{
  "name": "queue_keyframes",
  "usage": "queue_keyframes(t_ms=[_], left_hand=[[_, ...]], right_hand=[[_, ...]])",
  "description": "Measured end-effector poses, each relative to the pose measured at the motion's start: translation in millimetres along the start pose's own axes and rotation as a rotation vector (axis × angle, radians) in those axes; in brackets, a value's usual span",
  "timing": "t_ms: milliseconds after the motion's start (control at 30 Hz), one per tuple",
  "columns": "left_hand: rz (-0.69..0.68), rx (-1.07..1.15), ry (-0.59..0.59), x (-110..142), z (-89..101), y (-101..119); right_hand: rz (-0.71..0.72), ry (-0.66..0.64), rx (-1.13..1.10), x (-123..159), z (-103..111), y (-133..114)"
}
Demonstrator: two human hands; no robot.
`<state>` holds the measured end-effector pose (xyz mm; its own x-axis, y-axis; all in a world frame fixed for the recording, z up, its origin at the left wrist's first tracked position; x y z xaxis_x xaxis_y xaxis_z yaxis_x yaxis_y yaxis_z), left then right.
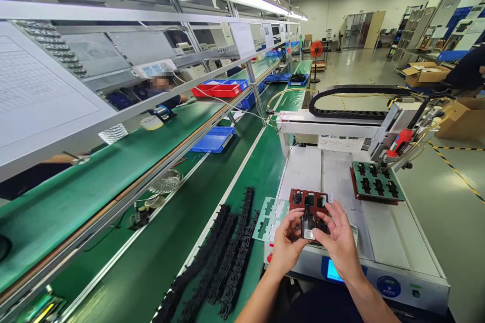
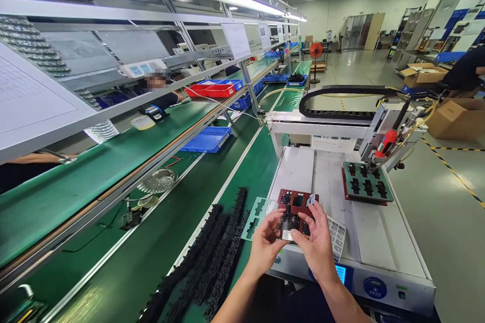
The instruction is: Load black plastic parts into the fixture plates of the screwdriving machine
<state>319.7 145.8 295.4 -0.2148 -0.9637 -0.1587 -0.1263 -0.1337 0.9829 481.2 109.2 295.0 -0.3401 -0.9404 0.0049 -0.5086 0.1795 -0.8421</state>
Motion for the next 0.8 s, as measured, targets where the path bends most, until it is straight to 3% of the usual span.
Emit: queue_keyframes(t_ms=[333,533,800], left_hand=[[-0.035,0.009,-0.068,-2.0,-1.0,4.2],[-0.007,0.084,-0.031,-3.4,0.3,-1.8],[-0.001,0.086,-0.051,0.2,-7.0,8.4]], right_hand=[[0.047,-0.068,0.081,0.7,-6.8,-13.4],[-0.035,-0.109,-0.035,5.3,-12.0,-22.8],[0.045,-0.131,0.057,5.8,-16.0,-25.1]])
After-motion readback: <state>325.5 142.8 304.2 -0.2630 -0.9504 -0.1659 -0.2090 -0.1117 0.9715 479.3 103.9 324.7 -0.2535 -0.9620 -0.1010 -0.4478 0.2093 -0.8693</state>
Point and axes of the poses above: each hand's wrist, its own x-axis away from the middle knuckle, its own z-axis out of the back of the hand, y = z × x, the point moved 8 cm from there along -x, towards the middle knuckle, and after that the axes turned 8 degrees about -x, right-handed, at the moved point
